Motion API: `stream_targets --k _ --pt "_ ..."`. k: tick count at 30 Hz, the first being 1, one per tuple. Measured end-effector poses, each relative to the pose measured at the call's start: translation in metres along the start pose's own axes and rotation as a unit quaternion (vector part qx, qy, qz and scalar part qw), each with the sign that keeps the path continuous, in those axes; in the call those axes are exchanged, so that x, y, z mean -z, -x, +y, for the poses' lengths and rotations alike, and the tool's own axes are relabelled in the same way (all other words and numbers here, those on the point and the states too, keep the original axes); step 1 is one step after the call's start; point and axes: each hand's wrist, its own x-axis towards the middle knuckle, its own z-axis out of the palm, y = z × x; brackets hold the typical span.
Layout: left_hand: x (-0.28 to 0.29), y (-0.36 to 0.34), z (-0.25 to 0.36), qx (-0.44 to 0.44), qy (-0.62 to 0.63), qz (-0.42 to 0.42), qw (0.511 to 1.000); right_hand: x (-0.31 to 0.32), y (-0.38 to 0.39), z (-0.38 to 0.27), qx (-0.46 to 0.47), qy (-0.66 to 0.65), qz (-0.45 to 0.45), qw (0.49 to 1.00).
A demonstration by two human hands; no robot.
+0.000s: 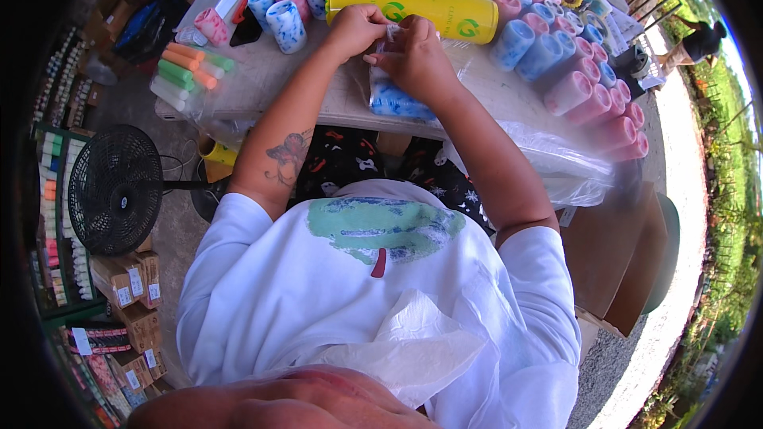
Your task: The person wraps multiple cylindrical candles in clear plastic film, arranging them in a stack. They use scissors to cut the film and seal the wrapped bundle. The wrapped candles remain on the table.
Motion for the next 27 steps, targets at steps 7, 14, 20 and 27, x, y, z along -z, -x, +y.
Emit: stream_targets --k 7,14,20,27 --pt "0.021 -0.018 0.004 0.059 0.032 -0.079 0.995 -0.002 0.001 0.006 0.087 0.118 0.004 0.989" --pt "0.037 -0.053 0.019 -0.087 -0.296 -0.172 0.935 -0.002 0.0 0.006 0.087 0.195 -0.026 0.977" --pt "0.021 -0.044 0.024 -0.081 -0.381 -0.113 0.914 -0.001 0.0 0.006 0.095 0.207 -0.031 0.973" --pt "0.019 -0.039 0.016 -0.092 -0.389 -0.089 0.912 -0.003 0.004 0.008 0.103 0.213 -0.024 0.971"
